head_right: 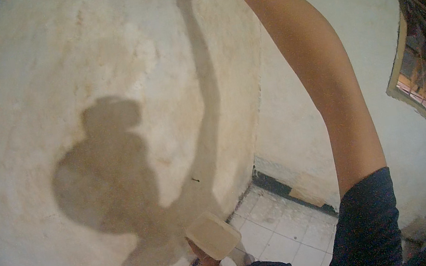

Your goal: The person applies a white substance to a wall using a spatula, scooping the material from a white plastic container and spreading it across the wall surface to fill in gaps or smooth the texture.

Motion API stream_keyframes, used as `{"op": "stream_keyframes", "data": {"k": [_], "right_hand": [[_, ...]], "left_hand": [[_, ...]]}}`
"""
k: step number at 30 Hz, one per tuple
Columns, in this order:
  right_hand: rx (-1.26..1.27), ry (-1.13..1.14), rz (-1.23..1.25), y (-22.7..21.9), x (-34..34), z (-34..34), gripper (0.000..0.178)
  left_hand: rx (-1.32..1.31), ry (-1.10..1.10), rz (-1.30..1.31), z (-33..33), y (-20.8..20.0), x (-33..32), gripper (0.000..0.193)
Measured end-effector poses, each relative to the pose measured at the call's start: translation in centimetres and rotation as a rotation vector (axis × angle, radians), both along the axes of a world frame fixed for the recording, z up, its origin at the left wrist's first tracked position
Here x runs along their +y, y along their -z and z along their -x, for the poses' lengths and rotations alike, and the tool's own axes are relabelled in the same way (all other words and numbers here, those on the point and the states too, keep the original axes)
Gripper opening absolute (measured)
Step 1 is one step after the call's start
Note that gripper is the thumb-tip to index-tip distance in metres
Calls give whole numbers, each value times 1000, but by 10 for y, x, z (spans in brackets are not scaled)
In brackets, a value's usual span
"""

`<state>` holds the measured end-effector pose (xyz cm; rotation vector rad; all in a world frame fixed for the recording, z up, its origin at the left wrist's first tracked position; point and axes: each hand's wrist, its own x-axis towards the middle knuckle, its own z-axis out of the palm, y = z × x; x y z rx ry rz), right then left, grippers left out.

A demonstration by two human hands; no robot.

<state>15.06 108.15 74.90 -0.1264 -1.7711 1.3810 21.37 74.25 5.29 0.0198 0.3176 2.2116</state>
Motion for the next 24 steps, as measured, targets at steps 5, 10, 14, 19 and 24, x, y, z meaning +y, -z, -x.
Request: {"op": "stream_keyframes", "data": {"k": [5,10,14,19,24], "right_hand": [[62,72,43,23,14,-41,20],[15,188,90,100,69,-48,18],[-111,360,168,151,101,-63,12],[-111,195,174,161,98,-34,14],[-47,160,79,119,60,-11,17]], "left_hand": [[-5,-73,45,2,7,2,73],[-27,-121,-11,3,6,-19,69],[-69,-118,11,-9,-4,-28,65],[-110,-162,22,-4,-2,-34,62],[-62,-256,125,5,10,-38,63]]}}
